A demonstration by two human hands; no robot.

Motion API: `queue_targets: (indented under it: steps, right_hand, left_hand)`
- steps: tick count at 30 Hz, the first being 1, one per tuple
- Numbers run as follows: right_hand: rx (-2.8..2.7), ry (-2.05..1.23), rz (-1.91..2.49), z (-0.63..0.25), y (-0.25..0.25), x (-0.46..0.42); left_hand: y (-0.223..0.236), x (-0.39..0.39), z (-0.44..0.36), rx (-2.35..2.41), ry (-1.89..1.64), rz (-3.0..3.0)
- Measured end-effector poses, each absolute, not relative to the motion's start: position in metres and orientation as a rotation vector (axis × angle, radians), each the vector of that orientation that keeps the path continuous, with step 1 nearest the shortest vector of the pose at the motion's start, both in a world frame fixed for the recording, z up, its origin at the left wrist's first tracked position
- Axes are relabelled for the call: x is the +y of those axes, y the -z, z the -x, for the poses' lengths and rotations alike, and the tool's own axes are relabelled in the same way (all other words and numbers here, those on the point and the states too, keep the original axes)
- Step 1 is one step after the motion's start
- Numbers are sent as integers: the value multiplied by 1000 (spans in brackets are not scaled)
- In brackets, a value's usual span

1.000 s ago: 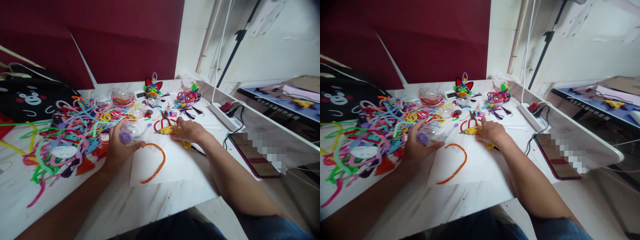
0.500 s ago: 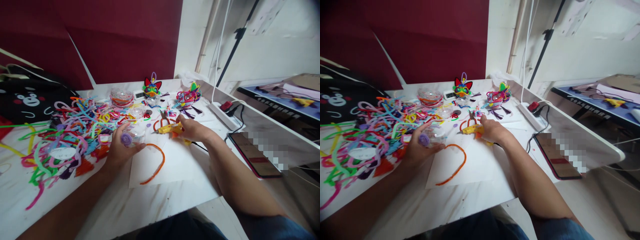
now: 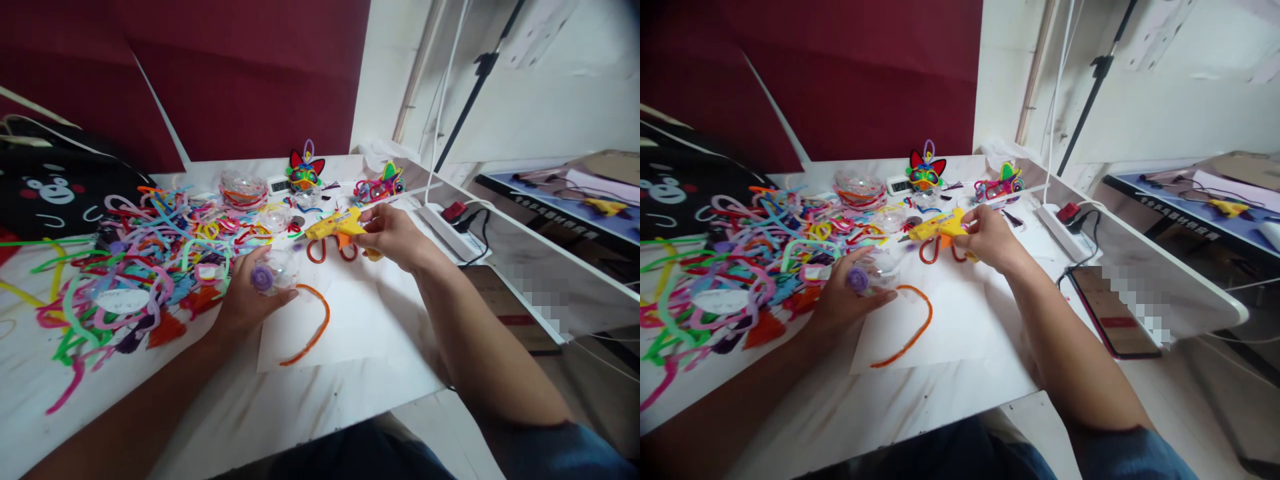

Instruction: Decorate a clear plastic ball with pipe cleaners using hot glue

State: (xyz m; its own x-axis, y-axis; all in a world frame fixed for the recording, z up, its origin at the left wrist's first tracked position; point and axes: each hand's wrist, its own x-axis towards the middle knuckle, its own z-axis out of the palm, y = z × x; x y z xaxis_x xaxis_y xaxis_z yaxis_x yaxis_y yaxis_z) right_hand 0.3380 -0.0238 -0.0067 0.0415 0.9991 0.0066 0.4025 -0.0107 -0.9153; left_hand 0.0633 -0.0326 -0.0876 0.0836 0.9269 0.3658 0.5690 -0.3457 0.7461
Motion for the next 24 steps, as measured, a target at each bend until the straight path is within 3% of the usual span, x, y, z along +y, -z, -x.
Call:
queue_targets:
  steps: [9, 24]
  right_hand:
    - [-1169, -1312, 1313, -333, 2, -50]
    - [-1394, -1187, 1111, -316, 36, -89]
  left_hand:
    - [85, -38, -66, 1352, -1113, -2103]
    - [84, -47, -68, 1279, -1124, -2205]
